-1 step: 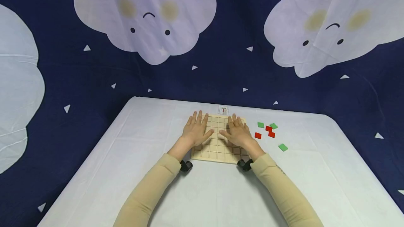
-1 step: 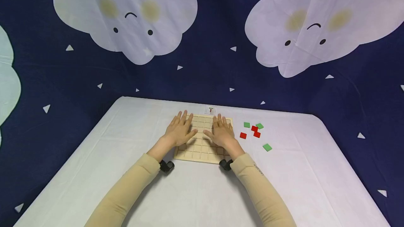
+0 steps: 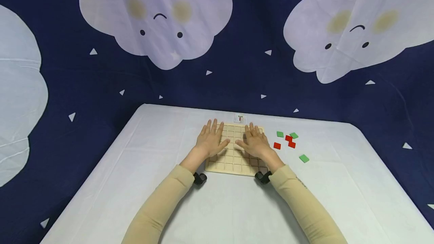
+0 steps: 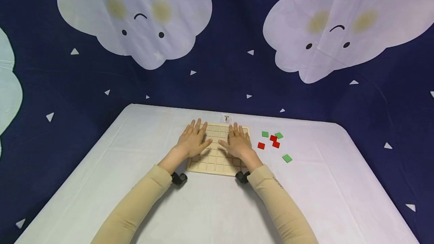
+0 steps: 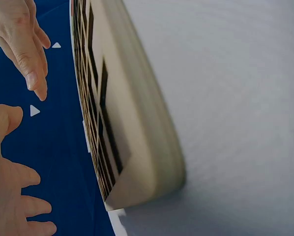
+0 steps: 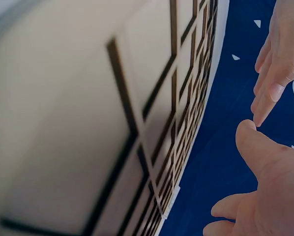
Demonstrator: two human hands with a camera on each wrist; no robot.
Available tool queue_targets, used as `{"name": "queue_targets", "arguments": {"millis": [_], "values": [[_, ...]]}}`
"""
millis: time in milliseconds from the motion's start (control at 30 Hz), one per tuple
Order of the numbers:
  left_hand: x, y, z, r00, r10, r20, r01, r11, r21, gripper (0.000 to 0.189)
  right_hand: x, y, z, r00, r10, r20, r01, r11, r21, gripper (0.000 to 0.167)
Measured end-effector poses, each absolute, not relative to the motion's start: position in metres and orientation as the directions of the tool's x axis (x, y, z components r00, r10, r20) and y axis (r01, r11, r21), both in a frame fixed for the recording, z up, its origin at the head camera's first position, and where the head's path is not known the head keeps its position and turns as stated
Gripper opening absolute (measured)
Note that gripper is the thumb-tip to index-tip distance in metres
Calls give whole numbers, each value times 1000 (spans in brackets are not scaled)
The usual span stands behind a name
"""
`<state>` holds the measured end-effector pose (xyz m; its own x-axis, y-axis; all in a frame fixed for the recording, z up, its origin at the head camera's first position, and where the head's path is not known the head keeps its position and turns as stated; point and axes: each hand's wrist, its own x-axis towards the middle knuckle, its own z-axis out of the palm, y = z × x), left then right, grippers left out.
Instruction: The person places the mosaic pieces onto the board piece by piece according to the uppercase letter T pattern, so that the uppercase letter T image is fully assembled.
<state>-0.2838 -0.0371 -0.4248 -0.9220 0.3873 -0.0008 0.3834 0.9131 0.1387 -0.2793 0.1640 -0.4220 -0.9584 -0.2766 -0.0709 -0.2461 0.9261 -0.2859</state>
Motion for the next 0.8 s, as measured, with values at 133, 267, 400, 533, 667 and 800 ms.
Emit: {"name": "queue_targets", "arguments": {"millis": [133, 267, 400, 533, 667, 800], "values": [[-284, -37, -424, -921, 388, -11, 382, 912, 151, 73, -280, 167, -422, -958, -281, -60, -251, 921, -298, 82], [-287, -40, -422, -914, 405, 7, 397, 892, 215, 73, -279, 176, -419, -957, -288, -36, -258, 901, -348, 84], [-292, -48, -423, -896, 433, 94, 434, 814, 385, 72, -276, 196, -413, -962, -273, 20, -253, 859, -445, 82], [-298, -64, -430, -893, 420, 163, 430, 684, 590, 66, -269, 229, -406, -967, -206, 151, -255, 808, -532, 79], [-302, -81, -442, -921, 344, 181, 357, 562, 746, 54, -261, 263, -405, -958, -74, 278, -241, 734, -635, 67], [-300, -92, -453, -945, 285, 162, 289, 493, 820, 48, -253, 297, -407, -956, 55, 289, -183, 660, -729, 57]]}}
